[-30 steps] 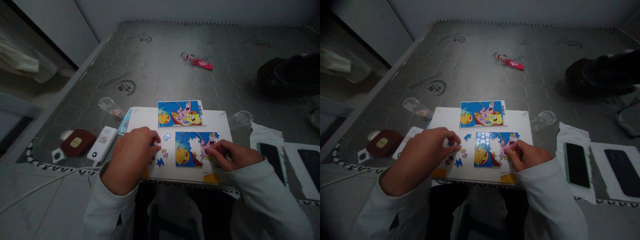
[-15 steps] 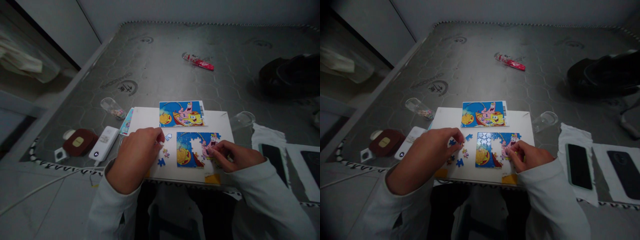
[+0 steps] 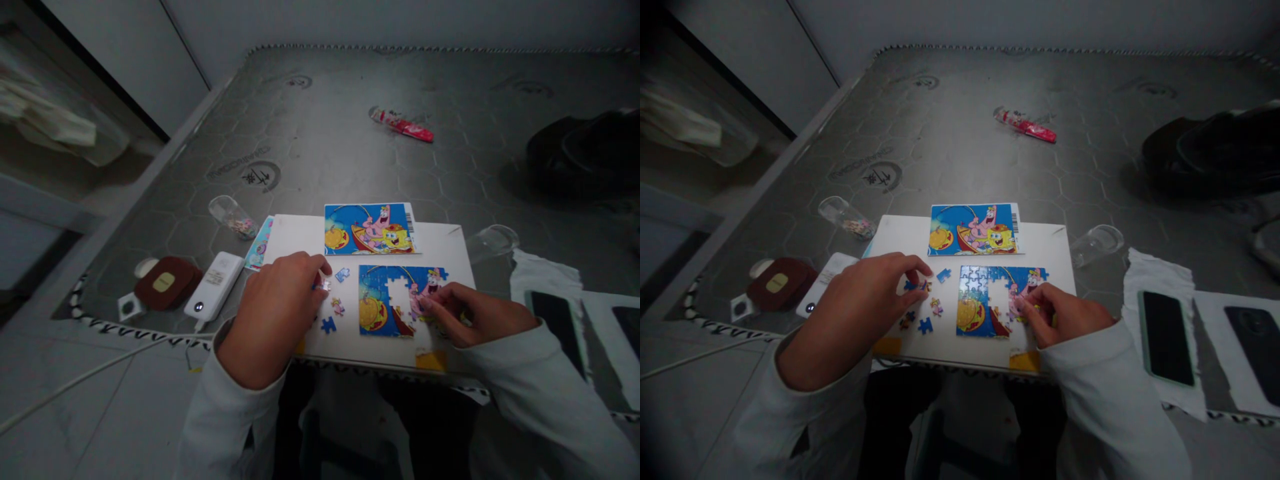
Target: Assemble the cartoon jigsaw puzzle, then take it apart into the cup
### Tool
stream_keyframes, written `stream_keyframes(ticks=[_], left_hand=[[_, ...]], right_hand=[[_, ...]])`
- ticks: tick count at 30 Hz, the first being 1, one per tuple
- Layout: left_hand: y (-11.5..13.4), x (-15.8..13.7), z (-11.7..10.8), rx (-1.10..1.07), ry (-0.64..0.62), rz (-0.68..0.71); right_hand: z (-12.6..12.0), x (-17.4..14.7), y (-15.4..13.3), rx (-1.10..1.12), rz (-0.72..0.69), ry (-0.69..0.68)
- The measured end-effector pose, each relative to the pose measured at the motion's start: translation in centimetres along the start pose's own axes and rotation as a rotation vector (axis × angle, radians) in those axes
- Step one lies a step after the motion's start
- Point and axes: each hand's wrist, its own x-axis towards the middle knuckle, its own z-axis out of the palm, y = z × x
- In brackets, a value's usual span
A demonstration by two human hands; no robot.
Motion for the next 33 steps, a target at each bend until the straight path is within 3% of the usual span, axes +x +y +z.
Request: stream_keyframes(ticks=[22, 33], left_hand=[[-0.5, -1.4, -1.2, 0.025, -0.045, -0.039], [-2.5, -1.9, -2.5, 0.030, 0.111, -0.270]], right_hand=[[0.4, 0.2, 0.2, 0.019, 0.017, 0.019], [0.6, 0.2, 0.5, 0.005, 0.023, -0.021]])
